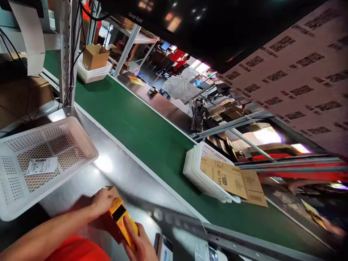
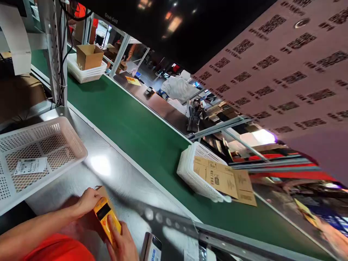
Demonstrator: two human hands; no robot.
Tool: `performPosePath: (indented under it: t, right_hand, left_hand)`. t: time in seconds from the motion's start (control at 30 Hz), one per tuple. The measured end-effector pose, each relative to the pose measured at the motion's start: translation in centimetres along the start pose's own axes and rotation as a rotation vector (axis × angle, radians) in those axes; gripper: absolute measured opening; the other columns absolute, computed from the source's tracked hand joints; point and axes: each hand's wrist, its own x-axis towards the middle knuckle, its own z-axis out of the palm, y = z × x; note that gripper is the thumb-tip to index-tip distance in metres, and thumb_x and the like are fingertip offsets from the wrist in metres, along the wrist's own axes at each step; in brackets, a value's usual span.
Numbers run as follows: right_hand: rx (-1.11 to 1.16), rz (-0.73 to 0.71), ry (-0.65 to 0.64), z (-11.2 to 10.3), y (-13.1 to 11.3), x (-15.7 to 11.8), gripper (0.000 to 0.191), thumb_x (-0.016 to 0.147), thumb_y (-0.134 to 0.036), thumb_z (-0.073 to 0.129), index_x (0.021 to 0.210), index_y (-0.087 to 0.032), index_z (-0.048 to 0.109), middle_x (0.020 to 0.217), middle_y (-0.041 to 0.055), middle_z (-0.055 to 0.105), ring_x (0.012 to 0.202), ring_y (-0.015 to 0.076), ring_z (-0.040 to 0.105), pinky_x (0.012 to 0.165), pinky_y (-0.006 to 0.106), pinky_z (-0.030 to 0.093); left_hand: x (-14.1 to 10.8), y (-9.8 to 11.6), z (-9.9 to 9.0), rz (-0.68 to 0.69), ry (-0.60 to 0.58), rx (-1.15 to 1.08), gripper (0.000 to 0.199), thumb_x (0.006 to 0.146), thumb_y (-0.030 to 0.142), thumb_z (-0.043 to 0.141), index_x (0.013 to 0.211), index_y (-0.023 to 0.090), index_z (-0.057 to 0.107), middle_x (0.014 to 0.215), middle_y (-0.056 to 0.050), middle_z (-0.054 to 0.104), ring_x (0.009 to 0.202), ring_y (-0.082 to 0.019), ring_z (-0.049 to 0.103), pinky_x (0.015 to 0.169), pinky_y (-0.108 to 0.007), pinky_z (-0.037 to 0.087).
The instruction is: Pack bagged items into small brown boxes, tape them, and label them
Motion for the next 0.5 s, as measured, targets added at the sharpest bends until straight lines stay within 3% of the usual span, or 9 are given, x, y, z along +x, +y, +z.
performPosePath:
  t: [0.13, 0.27, 0.37, 0.5]
  right_hand:
    - [-0.026, 0.114, -0.024, -0.8, -1.4, -0.6, 0.072, 0.095, -0.02, 0.054, 0.166, -0.034, 0.046, 0.126, 0.0111, 0.064, 0.11, 0.025, 0.071, 0.101, 0.035, 0.057]
    - [-0.102, 0.145, -0.042, -1.3, -1.7, -1.1, 0.071, 0.093, -0.018, 0.058, 0.161, -0.037, 0.052, 0.121, 0.0107, 0.066, 0.104, 0.0274, 0.073, 0.097, 0.037, 0.059]
    - [-0.159, 0.125, -0.095, -1.2, -2.2, -0.7, 0.07, 0.097, -0.021, 0.056, 0.164, -0.04, 0.048, 0.122, 0.012, 0.066, 0.1, 0.0292, 0.074, 0.091, 0.039, 0.061]
    - [-0.309, 0.19, -0.107, -0.7, -3.2, 0.5, 0.08, 0.093, -0.013, 0.056, 0.166, -0.043, 0.043, 0.123, 0.0123, 0.064, 0.101, 0.0296, 0.074, 0.089, 0.039, 0.06]
  left_hand:
    - [2.0, 0.9, -0.9, -0.028, -0.004, 0.078, 0.034, 0.088, 0.018, 0.062, 0.055, 0.018, 0.059, 0.05, 0.005, 0.047, 0.053, -0.012, 0.045, 0.057, -0.028, 0.029]
    - [5.2, 1.8, -4.8, -0.029, 0.062, 0.094, 0.034, 0.098, 0.026, 0.052, 0.068, 0.017, 0.065, 0.066, -0.002, 0.069, 0.056, -0.013, 0.06, 0.057, -0.025, 0.041]
    - [7.1, 1.8, -7.4, -0.029, 0.085, 0.137, 0.031, 0.097, 0.027, 0.053, 0.072, 0.016, 0.067, 0.072, -0.005, 0.073, 0.056, -0.013, 0.064, 0.056, -0.024, 0.043]
    - [7.8, 0.0, -7.4, -0.027, 0.073, 0.21, 0.03, 0.097, 0.035, 0.057, 0.08, 0.015, 0.071, 0.072, -0.006, 0.074, 0.058, -0.014, 0.066, 0.056, -0.024, 0.044]
